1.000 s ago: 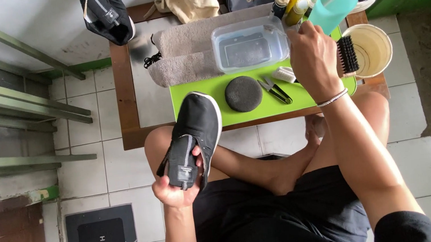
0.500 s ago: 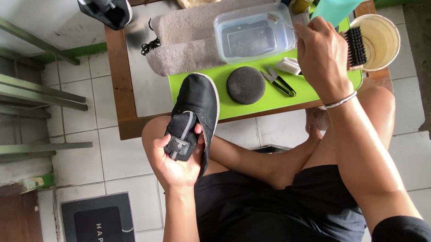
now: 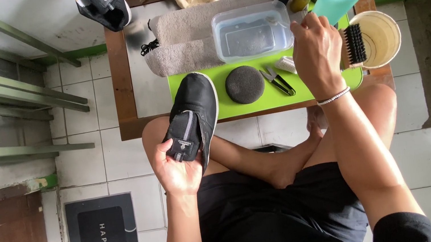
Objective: The person cleans a black sneaker using a small brush and a sponge. They scrub the exterior fabric and the interior lining of the shoe while sitting on the floor.
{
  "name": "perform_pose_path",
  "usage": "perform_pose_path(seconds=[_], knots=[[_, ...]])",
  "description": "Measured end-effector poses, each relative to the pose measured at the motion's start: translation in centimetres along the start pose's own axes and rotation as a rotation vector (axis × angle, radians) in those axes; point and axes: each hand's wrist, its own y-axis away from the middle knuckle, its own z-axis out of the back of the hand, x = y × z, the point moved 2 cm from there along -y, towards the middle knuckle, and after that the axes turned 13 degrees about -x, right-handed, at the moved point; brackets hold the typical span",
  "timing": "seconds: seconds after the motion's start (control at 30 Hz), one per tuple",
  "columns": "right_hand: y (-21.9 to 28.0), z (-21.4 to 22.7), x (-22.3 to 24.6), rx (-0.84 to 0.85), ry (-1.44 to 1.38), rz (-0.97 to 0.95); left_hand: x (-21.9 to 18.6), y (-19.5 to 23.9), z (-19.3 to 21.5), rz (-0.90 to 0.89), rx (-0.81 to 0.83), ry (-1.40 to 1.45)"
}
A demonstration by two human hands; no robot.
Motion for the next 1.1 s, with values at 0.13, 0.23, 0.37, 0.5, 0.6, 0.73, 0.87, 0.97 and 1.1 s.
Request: perform_pose_path(seconds=[0.13, 0.23, 0.37, 0.5, 0.6, 0.73, 0.87, 0.97, 1.1], knots=[[-0.1, 1.1, -0.1, -0.034, -0.073, -0.061, -0.1, 1.2, -1.2, -0.021, -0.025, -0.014], [0.6, 2.0, -0.4, -0.025, -0.195, -0.158, 0.1, 1.5, -1.5, -0.074, 0.000, -0.165], [1.6, 2.8, -0.3, -0.054, -0.512, -0.205, 0.5, 1.4, -1.4, -0.063, -0.025, -0.134], [2.9, 4.2, 1.7, -0.021, -0.865, -0.239, 0.8, 2.1, -1.8, -0.064, 0.026, -0.093], [3.1, 6.3, 5.1, 0.076, -1.026, -0.202, 0.8, 1.4, -1.1, -0.197, 0.044, -0.211], [4.2, 8.3, 9.5, 0.113, -1.153, -0.108, 1.1, 2.0, -1.8, -0.172, 0.087, -0.121], [5.8, 9.0, 12.4, 0.209, -1.073, 0.032, 1.5, 1.8, -1.1, -0.221, 0.040, -0.100], [6.3, 8.8, 13.4, 0.180, -1.043, 0.082, 1.7, 1.5, -1.0, -0.293, 0.043, -0.136], [6.7, 8.8, 13.9, 0.171, -0.993, 0.152, 1.9, 1.4, -0.8, -0.255, 0.062, -0.061]])
